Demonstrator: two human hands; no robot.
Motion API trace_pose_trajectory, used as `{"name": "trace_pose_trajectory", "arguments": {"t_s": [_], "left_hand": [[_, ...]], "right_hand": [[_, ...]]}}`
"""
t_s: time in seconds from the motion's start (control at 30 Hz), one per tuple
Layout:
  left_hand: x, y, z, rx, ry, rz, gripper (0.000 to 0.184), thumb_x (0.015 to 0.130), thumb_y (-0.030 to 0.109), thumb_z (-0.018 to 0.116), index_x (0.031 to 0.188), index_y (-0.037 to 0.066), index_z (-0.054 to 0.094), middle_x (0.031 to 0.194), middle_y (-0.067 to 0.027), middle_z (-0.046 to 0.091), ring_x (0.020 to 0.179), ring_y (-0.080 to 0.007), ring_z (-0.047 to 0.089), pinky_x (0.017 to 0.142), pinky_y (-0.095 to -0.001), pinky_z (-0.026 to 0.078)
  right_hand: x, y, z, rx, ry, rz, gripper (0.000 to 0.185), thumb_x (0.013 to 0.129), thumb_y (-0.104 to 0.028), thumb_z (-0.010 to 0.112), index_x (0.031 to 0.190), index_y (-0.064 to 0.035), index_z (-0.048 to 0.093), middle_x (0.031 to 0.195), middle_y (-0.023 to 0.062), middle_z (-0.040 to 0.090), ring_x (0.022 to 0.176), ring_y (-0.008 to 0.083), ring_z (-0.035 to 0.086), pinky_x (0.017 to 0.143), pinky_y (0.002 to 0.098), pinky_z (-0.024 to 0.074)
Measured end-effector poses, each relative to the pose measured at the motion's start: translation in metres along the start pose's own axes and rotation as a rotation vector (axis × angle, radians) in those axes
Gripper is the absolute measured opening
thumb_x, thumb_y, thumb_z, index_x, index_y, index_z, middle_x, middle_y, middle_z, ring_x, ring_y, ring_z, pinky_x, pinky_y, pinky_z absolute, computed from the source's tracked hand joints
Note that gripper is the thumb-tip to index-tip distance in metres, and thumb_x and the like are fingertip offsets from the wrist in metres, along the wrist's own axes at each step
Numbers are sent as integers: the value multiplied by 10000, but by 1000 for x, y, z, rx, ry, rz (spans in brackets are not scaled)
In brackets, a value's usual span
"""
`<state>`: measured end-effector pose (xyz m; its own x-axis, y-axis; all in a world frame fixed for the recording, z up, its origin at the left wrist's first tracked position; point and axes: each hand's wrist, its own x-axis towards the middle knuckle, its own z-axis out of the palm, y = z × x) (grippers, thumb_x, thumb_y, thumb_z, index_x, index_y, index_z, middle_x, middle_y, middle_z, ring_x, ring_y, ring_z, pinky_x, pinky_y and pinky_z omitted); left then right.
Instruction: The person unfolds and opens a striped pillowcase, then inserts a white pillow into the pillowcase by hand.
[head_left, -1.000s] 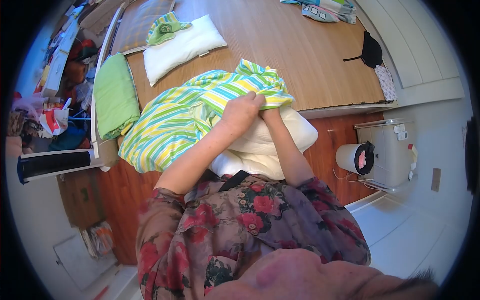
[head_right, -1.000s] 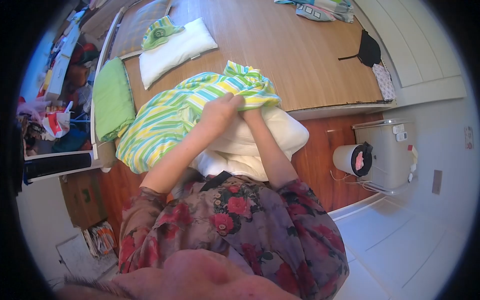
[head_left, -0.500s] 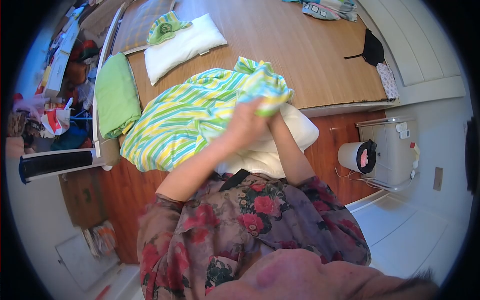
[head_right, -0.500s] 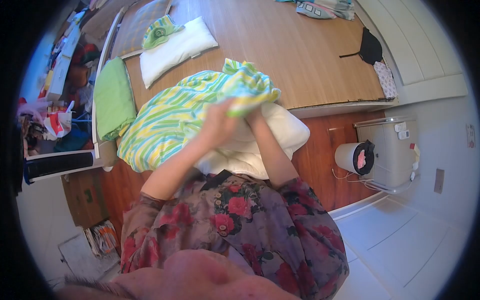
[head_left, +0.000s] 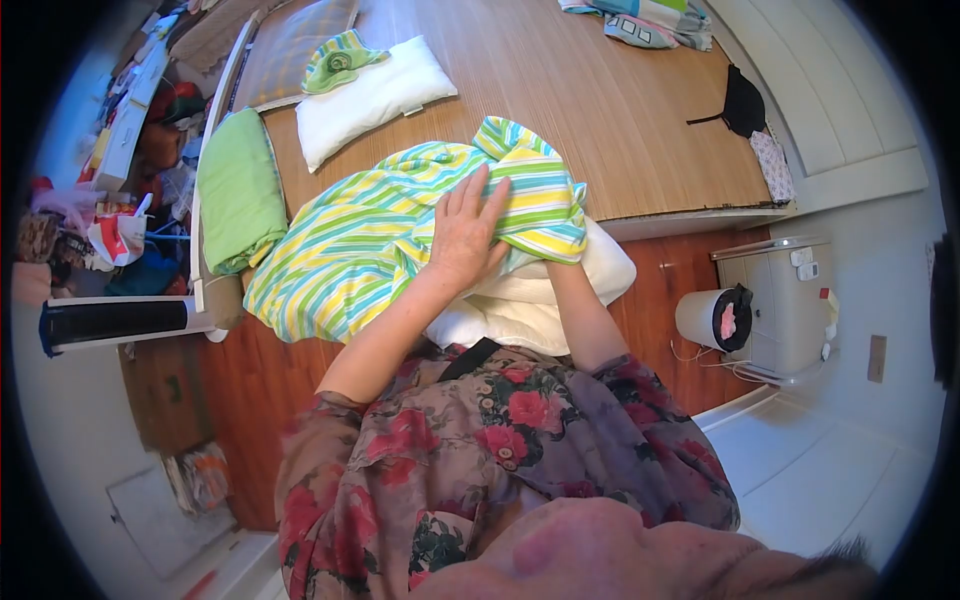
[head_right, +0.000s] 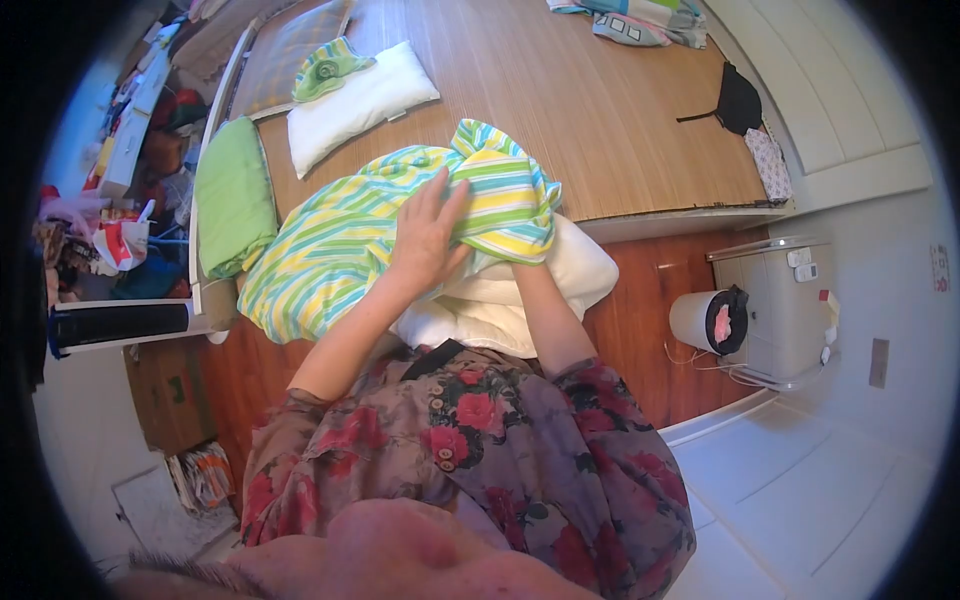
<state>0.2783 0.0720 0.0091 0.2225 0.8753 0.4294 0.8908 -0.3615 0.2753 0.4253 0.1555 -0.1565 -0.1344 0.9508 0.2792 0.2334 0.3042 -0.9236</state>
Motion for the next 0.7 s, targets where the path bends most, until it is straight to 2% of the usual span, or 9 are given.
{"name": "trace_pose_trajectory", "arguments": {"t_s": [0.07,0.2,0.27,0.33,0.37,0.47,0.6,0.67,0.7], "left_hand": [[-8,-13,18,-103,19,-23,458,700,132,661,1144,86,559,1231,-145,503,1056,-316,522,952,-437,355],[-13,-29,30,-58,104,77,344,720,89,620,1059,58,573,1128,-145,563,1045,-321,524,938,-438,364],[-5,-17,23,-148,249,61,251,728,62,595,976,37,570,989,-151,605,989,-319,551,862,-427,412],[-2,17,8,-314,227,-37,190,761,59,567,945,12,560,878,-184,611,837,-348,597,718,-444,458],[2,40,-10,-446,111,-106,183,787,70,552,962,16,559,800,-204,597,763,-374,593,660,-450,460],[1,83,-20,-714,-103,-130,222,833,148,546,1023,33,536,637,-221,560,625,-414,576,579,-475,459],[-23,64,0,-836,-394,-69,352,812,169,595,1139,75,506,797,-218,600,696,-398,594,612,-470,473],[-35,28,5,-551,-45,138,504,759,130,643,1233,120,470,1033,-207,577,791,-374,602,648,-449,489],[-37,16,-6,-369,-284,-20,586,726,97,656,1271,125,441,1114,-193,541,840,-368,595,694,-441,490]], "right_hand": [[13,-6,0,-75,-7,-10,481,889,-317,533,1277,-44,453,1302,141,474,1203,285,427,1050,389,300],[9,-17,5,-231,-30,-7,499,885,-331,534,1285,-47,443,1307,141,467,1204,288,423,1054,389,296],[9,11,17,-213,-47,8,534,882,-368,535,1298,-50,430,1324,136,450,1217,283,412,1054,392,298],[1,57,28,129,-120,-26,563,884,-396,528,1316,-55,412,1354,132,420,1255,282,373,1076,390,266],[8,96,16,-532,-138,-254,576,901,-340,526,1373,-74,330,1396,117,375,1292,260,339,1107,370,215],[-49,75,-1,-535,-170,-277,574,903,-337,523,1375,-75,327,1398,116,373,1293,260,337,1108,369,212],[-3,79,-17,-527,-196,-287,571,907,-331,517,1378,-77,320,1400,115,368,1296,260,333,1110,369,205],[28,82,-14,-531,-196,-274,569,909,-328,513,1380,-78,316,1402,114,366,1297,260,331,1111,369,201],[40,84,-12,-534,-195,-262,568,910,-326,512,1381,-79,314,1402,113,365,1298,260,330,1112,368,200]]}}
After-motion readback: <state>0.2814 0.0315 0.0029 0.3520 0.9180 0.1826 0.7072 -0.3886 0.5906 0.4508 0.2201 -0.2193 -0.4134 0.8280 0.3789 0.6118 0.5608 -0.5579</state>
